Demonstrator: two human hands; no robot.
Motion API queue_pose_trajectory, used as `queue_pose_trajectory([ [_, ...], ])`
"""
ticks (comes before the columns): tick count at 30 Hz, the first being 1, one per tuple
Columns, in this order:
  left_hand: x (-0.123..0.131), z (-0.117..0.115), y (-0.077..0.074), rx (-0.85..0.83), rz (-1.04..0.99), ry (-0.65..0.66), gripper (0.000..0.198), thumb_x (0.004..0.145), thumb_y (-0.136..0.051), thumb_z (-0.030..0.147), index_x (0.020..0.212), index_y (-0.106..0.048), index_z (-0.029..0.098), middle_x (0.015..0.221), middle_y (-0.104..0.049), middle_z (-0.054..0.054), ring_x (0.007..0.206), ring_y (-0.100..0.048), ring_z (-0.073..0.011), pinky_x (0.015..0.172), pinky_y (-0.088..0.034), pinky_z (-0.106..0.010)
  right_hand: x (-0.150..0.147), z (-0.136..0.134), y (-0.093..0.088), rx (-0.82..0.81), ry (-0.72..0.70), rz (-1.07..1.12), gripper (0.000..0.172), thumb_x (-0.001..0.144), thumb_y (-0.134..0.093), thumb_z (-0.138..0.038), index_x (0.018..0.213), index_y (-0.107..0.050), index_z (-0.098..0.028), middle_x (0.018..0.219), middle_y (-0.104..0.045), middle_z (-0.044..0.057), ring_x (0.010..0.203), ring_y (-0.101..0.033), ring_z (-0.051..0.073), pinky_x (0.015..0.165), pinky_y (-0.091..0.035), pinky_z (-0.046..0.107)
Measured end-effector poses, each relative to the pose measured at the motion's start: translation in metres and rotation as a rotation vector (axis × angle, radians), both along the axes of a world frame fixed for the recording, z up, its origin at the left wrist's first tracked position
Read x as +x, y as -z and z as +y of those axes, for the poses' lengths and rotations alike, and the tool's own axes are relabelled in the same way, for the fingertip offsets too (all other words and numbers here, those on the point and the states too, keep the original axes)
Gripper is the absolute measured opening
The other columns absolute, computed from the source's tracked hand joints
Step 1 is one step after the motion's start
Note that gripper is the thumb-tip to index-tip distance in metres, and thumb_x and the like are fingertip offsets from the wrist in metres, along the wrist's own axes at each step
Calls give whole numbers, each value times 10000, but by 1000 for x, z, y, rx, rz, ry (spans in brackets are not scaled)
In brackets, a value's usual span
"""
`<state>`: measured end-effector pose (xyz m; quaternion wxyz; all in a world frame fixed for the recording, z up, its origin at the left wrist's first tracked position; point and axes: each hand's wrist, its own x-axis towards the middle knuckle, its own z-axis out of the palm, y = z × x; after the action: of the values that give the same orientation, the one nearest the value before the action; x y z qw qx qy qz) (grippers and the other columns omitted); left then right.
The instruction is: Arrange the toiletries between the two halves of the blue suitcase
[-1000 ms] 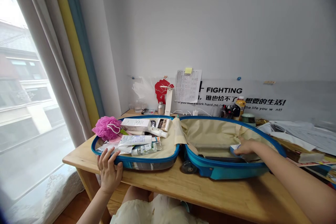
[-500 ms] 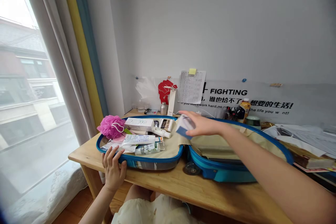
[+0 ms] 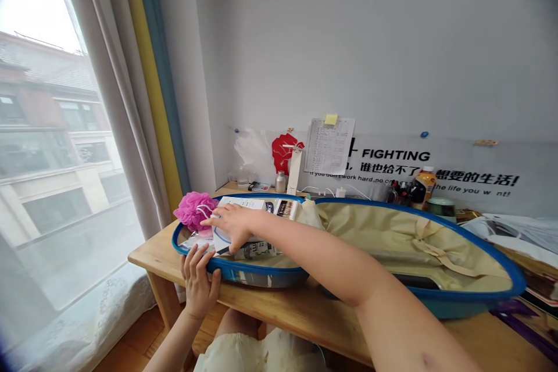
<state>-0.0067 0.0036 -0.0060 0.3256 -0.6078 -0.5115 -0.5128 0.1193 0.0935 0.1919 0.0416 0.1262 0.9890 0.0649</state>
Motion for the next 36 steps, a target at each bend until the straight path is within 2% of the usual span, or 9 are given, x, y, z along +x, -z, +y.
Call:
queue_pose_trajectory([
  [3,1,0,-1,-8,-2,0,374,913,-432,249,1278,-477,180,1283,-536,-136,1413,-272,-264,1167,-136,-519,-4,1,5,-75,60,-27,956,601,-722,-257,1470,-324,-228,1508,-335,132,1385,-306,317,1120,-277,467],
  [7,2,0,-2,1,-10,-2,375,911,-430,251,1277,-483,189,1285,-539,-130,1409,-283,-261,1166,-143,-509,1,-2,6,-80,151,36,679,688,-619,-166,1352,-496,-235,1521,-327,109,1406,-286,308,1132,-267,459],
  [12,2,0,1,-12,-19,-5,386,909,-433,251,1286,-481,184,1310,-525,-135,1409,-283,-265,1164,-136,-513,3,-3,10,-84,412,194,498,838,-464,-204,1329,-494,-131,1324,-513,194,1174,-547,302,945,-457,442],
  [16,1,1,0,-4,-21,-3,381,912,-430,260,1282,-483,188,1306,-530,-132,1409,-287,-268,1164,-144,-508,-1,0,17,-121,493,249,401,907,-494,-314,1283,-514,-174,1278,-552,122,1097,-578,218,921,-483,412],
  [20,1,0,-2,18,-1,7,361,920,-423,257,1268,-482,179,1273,-542,-136,1415,-274,-262,1167,-138,-503,-6,1,23,-165,523,275,374,916,-516,-398,1215,-552,-176,1231,-570,84,1050,-580,186,907,-495,426],
  [30,2,-1,-2,-5,-10,-18,363,920,-414,261,1273,-468,195,1272,-537,-134,1407,-290,-274,1160,-148,-525,-12,4,24,-211,549,359,350,908,-533,-401,1168,-575,-172,1208,-580,78,1038,-581,178,915,-489,423],
  [36,2,-1,-3,5,-1,1,333,918,-425,233,1240,-483,172,1265,-533,-144,1415,-270,-252,1168,-125,-503,-13,6,25,-247,550,405,337,896,-552,-387,1148,-586,-166,1200,-589,77,1028,-583,174,915,-482,413],
])
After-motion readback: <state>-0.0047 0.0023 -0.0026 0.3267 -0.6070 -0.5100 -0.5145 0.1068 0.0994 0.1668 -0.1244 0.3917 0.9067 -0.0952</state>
